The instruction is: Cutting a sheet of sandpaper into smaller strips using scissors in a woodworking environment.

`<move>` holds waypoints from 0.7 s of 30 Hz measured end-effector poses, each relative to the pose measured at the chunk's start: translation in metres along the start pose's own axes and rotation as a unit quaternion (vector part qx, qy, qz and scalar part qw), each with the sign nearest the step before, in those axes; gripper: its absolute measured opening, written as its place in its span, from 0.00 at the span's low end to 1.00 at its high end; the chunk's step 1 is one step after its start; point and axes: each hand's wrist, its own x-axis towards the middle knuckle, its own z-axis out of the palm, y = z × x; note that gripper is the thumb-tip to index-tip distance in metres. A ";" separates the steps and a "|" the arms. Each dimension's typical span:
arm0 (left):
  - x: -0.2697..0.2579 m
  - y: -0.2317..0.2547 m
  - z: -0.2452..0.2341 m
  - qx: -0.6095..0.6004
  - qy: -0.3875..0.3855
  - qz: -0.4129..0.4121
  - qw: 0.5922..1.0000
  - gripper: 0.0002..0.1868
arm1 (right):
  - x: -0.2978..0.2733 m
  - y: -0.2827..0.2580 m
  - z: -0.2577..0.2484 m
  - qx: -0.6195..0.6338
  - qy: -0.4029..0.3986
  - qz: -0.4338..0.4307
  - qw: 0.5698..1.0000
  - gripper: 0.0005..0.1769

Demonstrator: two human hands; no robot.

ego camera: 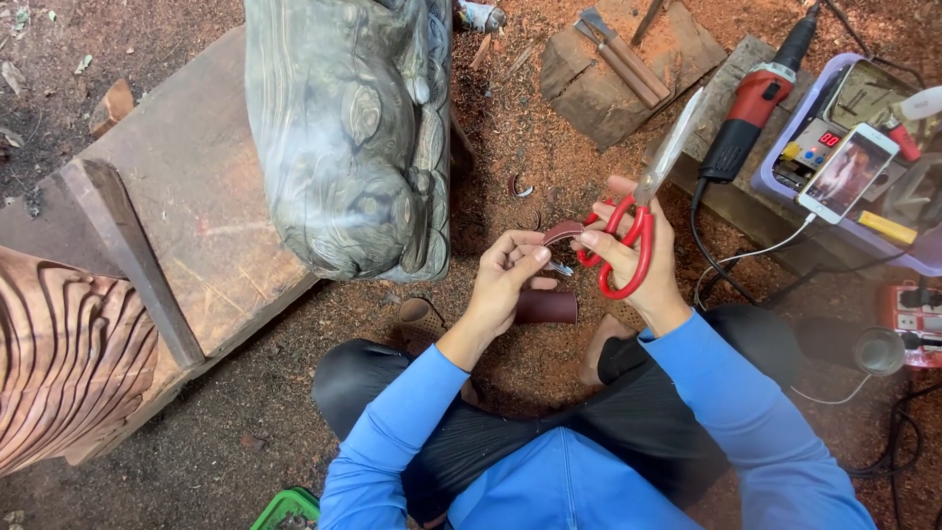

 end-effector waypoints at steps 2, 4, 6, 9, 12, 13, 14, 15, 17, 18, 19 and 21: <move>-0.001 -0.002 0.001 -0.037 -0.015 -0.029 0.999 0.21 | 0.001 0.000 -0.001 -0.049 -0.021 -0.033 0.998 0.39; 0.000 -0.007 -0.001 -0.059 -0.013 -0.048 0.997 0.20 | 0.001 0.002 -0.001 -0.047 -0.027 -0.034 0.998 0.40; 0.003 -0.007 -0.001 -0.080 -0.013 -0.066 0.994 0.20 | 0.003 -0.001 -0.001 -0.045 -0.031 -0.036 0.998 0.41; 0.012 -0.015 -0.006 -0.118 -0.004 -0.094 0.989 0.20 | 0.004 -0.006 0.000 -0.083 -0.062 -0.002 0.995 0.41; 0.029 -0.040 -0.018 -0.100 0.053 -0.050 0.992 0.18 | -0.001 -0.005 0.000 -0.095 -0.075 0.038 0.992 0.43; 0.038 -0.043 -0.021 -0.068 0.057 -0.007 0.996 0.17 | 0.002 -0.007 -0.002 -0.107 -0.090 0.046 0.989 0.43; 0.047 -0.045 -0.023 -0.035 0.060 0.037 0.997 0.15 | 0.005 -0.010 -0.005 -0.119 -0.104 0.054 0.986 0.43; 0.051 -0.045 -0.025 -0.034 0.061 0.033 0.997 0.15 | 0.007 -0.008 -0.010 -0.118 -0.103 0.057 0.986 0.43; 0.059 -0.044 -0.030 -0.055 0.059 0.032 0.996 0.12 | 0.014 -0.003 -0.022 -0.161 -0.131 0.040 0.977 0.42; 0.062 -0.046 -0.034 -0.054 0.059 0.030 0.996 0.12 | 0.017 -0.005 -0.025 -0.161 -0.131 0.041 0.977 0.42; 0.064 -0.048 -0.038 -0.086 0.073 0.021 0.993 0.13 | 0.019 -0.006 -0.029 -0.185 -0.135 0.048 0.972 0.41; 0.072 -0.065 -0.054 -0.117 0.088 0.010 0.989 0.13 | 0.024 -0.008 -0.037 -0.208 -0.139 0.057 0.967 0.39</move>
